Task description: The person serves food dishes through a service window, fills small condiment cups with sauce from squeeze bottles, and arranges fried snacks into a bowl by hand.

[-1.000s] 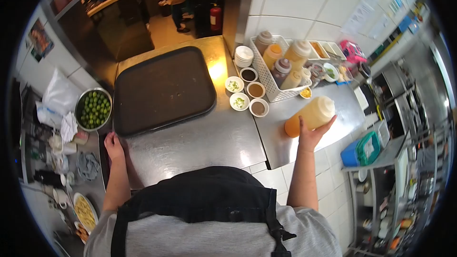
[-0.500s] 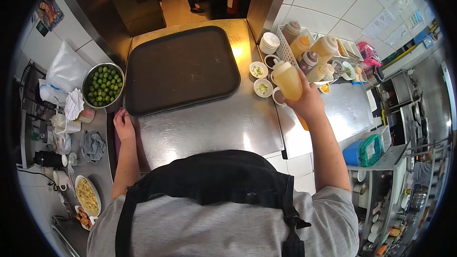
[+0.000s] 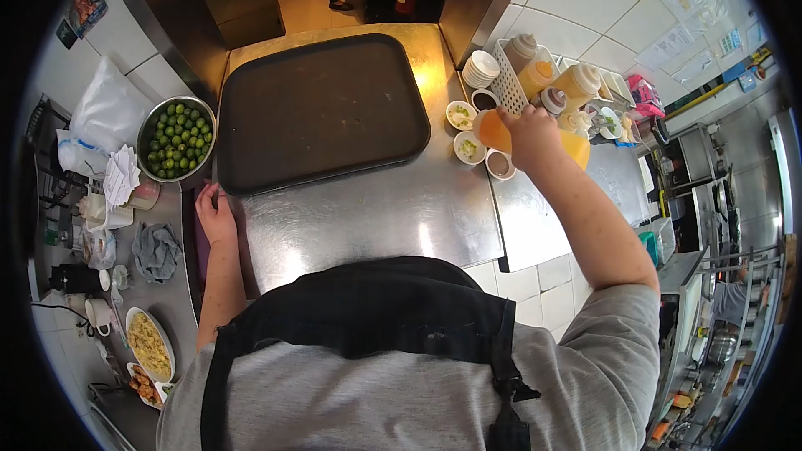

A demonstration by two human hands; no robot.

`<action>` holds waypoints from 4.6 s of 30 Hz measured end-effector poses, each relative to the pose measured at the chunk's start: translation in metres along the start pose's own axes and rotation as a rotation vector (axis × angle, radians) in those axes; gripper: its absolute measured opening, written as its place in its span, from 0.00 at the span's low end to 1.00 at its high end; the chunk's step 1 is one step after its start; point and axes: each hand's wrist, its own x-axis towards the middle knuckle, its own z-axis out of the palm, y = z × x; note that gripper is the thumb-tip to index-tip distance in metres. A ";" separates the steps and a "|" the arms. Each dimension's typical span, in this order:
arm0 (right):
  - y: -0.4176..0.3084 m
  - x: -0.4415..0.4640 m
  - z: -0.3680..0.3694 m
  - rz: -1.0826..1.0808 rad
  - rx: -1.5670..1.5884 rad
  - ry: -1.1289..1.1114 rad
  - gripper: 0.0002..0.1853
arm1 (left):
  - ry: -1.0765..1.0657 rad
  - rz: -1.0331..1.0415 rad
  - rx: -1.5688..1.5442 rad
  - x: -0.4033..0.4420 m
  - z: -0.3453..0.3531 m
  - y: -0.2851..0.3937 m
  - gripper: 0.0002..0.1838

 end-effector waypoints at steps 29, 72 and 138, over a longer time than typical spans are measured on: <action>0.002 -0.017 0.020 0.093 0.221 0.053 0.42 | -0.011 0.339 0.199 -0.012 -0.004 0.038 0.14; 0.003 -0.044 -0.014 -0.097 -0.073 -0.163 0.41 | -0.391 0.645 0.009 -0.037 0.043 0.098 0.10; -0.201 -0.044 0.002 -1.558 1.573 1.086 0.34 | 0.058 0.226 0.216 -0.137 -0.055 0.039 0.13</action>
